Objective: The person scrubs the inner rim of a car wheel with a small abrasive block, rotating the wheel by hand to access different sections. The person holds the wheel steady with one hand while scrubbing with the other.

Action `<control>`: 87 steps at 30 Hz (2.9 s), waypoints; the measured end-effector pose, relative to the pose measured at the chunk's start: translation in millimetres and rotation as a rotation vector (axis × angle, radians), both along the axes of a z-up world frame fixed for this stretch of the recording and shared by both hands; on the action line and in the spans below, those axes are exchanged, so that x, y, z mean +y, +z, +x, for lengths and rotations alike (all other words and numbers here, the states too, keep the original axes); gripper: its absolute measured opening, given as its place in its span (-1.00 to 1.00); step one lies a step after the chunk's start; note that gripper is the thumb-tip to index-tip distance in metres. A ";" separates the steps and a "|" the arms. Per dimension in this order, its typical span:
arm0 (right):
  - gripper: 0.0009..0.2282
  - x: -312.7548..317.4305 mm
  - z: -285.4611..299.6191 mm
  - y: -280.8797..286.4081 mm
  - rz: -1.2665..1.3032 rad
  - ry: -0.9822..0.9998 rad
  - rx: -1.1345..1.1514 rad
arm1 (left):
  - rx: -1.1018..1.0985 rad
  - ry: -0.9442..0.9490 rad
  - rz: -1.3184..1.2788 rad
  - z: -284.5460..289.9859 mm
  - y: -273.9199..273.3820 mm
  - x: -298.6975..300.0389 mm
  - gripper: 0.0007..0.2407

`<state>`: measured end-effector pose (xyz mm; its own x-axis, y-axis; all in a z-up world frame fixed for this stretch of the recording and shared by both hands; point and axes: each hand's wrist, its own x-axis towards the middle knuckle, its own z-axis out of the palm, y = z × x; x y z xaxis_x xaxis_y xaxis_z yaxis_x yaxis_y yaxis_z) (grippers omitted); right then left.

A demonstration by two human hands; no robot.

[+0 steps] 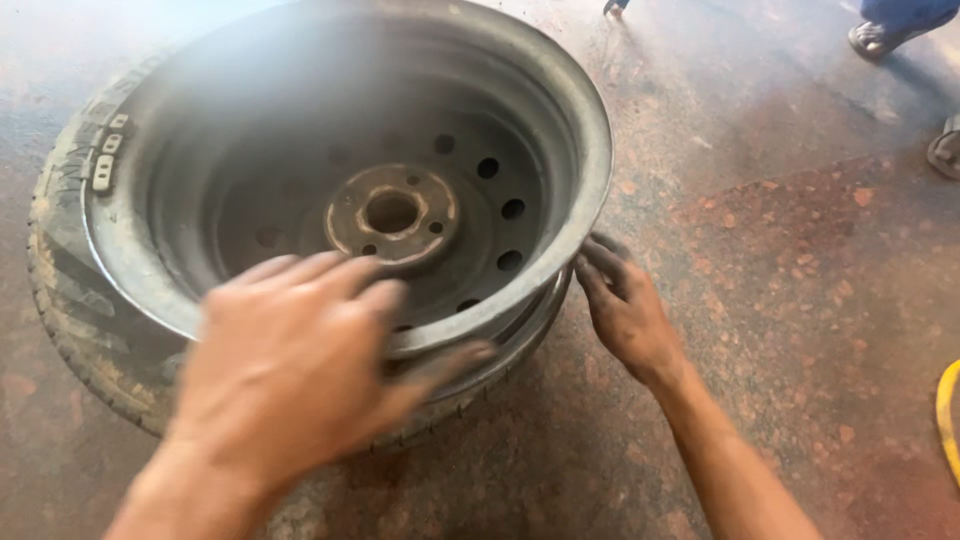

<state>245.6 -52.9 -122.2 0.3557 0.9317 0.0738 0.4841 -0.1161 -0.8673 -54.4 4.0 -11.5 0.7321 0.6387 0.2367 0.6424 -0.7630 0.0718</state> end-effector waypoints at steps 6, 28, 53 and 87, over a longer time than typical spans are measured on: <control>-0.60 18.4 -20.1 -4.9 0.058 -0.352 0.410 | 0.089 0.090 0.137 1.0 -15.3 -13.0 -0.44; -0.60 -1.3 -51.1 -26.2 0.142 -0.693 0.711 | -0.080 0.088 0.237 31.2 -15.4 -33.8 -0.55; -0.73 -28.1 -91.0 -36.4 0.386 -0.527 0.467 | -0.162 0.099 0.311 30.1 -15.0 -47.7 -0.57; -0.81 16.1 6.4 -81.4 0.384 -0.019 0.474 | 0.066 0.070 0.053 6.3 -49.4 -36.6 -0.54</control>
